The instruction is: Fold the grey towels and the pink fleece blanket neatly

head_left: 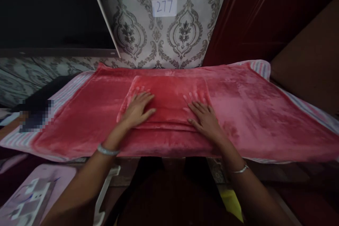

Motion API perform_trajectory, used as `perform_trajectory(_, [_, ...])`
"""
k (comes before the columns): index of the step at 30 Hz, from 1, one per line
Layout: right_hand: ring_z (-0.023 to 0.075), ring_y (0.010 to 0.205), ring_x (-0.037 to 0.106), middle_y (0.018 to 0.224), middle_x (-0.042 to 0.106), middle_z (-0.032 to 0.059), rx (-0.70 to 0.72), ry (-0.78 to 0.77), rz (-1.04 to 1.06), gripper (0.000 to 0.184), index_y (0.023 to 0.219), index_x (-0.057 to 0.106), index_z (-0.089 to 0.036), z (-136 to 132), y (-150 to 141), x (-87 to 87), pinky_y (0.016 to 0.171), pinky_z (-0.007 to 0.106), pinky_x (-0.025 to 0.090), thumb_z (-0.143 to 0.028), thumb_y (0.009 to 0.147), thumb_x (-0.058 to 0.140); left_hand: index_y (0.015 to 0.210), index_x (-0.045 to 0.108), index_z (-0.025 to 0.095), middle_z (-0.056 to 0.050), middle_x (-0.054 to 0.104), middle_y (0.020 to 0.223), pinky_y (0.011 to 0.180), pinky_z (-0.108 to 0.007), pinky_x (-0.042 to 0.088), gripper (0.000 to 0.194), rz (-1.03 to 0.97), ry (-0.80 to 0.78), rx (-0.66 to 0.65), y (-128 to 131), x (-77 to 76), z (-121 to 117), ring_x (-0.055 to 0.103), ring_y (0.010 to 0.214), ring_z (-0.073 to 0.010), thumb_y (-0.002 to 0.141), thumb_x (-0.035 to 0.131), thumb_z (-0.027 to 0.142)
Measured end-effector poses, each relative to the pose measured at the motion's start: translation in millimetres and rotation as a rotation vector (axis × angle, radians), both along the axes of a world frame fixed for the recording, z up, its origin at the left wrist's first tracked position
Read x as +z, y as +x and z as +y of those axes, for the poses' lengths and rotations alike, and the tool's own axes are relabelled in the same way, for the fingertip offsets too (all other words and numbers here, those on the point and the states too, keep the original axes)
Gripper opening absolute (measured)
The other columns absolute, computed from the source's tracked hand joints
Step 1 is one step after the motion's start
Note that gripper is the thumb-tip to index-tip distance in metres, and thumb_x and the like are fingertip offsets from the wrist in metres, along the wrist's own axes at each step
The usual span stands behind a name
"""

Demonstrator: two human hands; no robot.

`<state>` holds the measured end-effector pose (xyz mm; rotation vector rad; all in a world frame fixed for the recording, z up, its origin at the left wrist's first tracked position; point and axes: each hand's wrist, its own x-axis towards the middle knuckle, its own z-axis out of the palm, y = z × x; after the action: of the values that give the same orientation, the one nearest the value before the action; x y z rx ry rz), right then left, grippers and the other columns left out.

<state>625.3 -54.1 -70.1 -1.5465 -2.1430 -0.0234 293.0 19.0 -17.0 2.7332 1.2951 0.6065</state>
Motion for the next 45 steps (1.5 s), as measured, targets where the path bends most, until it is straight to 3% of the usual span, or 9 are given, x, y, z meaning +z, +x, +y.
perform_trajectory(3, [0.0332,0.150,0.036,0.159,0.045,0.0129,0.005,0.024,-0.032,0.066,0.158,0.041,-0.024,-15.0,9.3,-5.9,0.119,0.062,0.025,-0.052,0.099,0.047,0.155,0.045,0.022,-0.013,0.046,0.160,0.125,-0.054,0.029,0.062,0.056,0.050,-0.175,10.3,-11.0,-26.4,0.038,0.151,-0.0295,0.098,0.057,0.044])
perform_trajectory(9, [0.0338,0.148,0.038,0.158,0.047,0.0120,-0.051,0.029,-0.033,0.067,0.156,0.044,-0.023,-20.1,18.1,-15.8,0.116,0.066,0.029,-0.027,0.090,0.050,0.153,0.048,0.022,-0.012,0.049,0.157,0.120,-0.052,0.040,0.062,0.074,0.145,-0.098,19.6,-37.8,-33.0,0.043,0.148,-0.0287,0.092,0.047,0.009])
perform_trajectory(17, [0.0301,0.149,0.036,0.143,0.063,0.0060,-0.076,0.164,-0.045,0.070,0.151,0.052,-0.029,-27.0,13.0,4.6,0.121,0.068,0.016,-0.010,0.084,0.044,0.151,0.050,0.023,-0.011,0.051,0.156,0.120,-0.052,0.040,0.061,0.078,0.212,-0.079,7.4,-29.8,-30.2,0.042,0.149,-0.0255,0.094,0.038,0.004])
perform_trajectory(24, [0.0285,0.146,0.043,0.152,0.055,0.0085,-0.059,0.091,-0.027,0.063,0.146,0.057,-0.022,-33.4,9.0,-25.3,0.118,0.060,0.031,-0.011,0.086,0.044,0.147,0.054,0.021,-0.009,0.051,0.156,0.126,-0.050,0.031,0.060,0.152,0.118,-0.073,0.3,-56.2,-25.9,0.041,0.149,-0.0226,0.092,0.038,0.004])
perform_trajectory(30, [0.0295,0.137,0.054,0.138,0.066,0.0099,-0.031,0.131,0.089,0.041,0.134,0.066,-0.024,-40.6,21.8,-14.1,0.117,0.063,0.032,-0.036,0.103,0.042,0.149,0.052,0.031,-0.003,0.053,0.155,0.123,-0.043,0.037,0.050,0.001,0.000,-0.147,-16.8,-27.2,-30.8,0.047,0.145,-0.0214,0.099,0.044,0.028])
perform_trajectory(34, [0.0284,0.140,0.051,0.141,0.064,0.0097,-0.069,0.175,0.136,0.046,0.136,0.065,-0.024,-3.9,8.4,35.6,0.119,0.059,0.032,-0.042,0.107,0.033,0.149,0.053,0.025,-0.007,0.056,0.152,0.123,-0.046,0.036,0.050,-0.107,0.051,-0.056,-12.2,16.2,-0.1,0.046,0.146,-0.0223,0.105,0.034,0.039])
perform_trajectory(40, [0.0327,0.151,0.033,0.161,0.042,0.0145,-0.119,0.075,0.058,0.057,0.154,0.047,-0.015,120.3,-52.3,116.1,0.121,0.057,0.028,-0.040,0.104,0.038,0.155,0.043,0.013,-0.015,0.045,0.160,0.125,-0.043,0.032,0.059,0.010,0.060,0.160,50.4,77.6,101.2,0.038,0.151,-0.0266,0.099,0.046,0.031])
perform_trajectory(42, [0.0353,0.152,0.029,0.161,0.041,0.0156,-0.185,0.038,0.051,0.057,0.154,0.047,-0.014,151.7,-65.5,118.5,0.120,0.061,0.027,-0.037,0.103,0.039,0.154,0.044,0.013,-0.016,0.049,0.157,0.122,-0.043,0.035,0.057,0.054,0.036,0.227,70.8,81.3,124.9,0.044,0.147,-0.0277,0.099,0.044,0.026])
perform_trajectory(45, [0.0366,0.149,0.033,0.158,0.046,0.0155,-0.258,-0.034,0.042,0.054,0.151,0.051,-0.017,173.4,-72.1,89.8,0.118,0.065,0.026,-0.037,0.104,0.037,0.150,0.051,0.016,-0.017,0.053,0.153,0.123,-0.053,0.031,0.052,0.082,0.003,0.327,88.2,56.9,139.0,0.044,0.146,-0.0329,0.100,0.044,0.029])
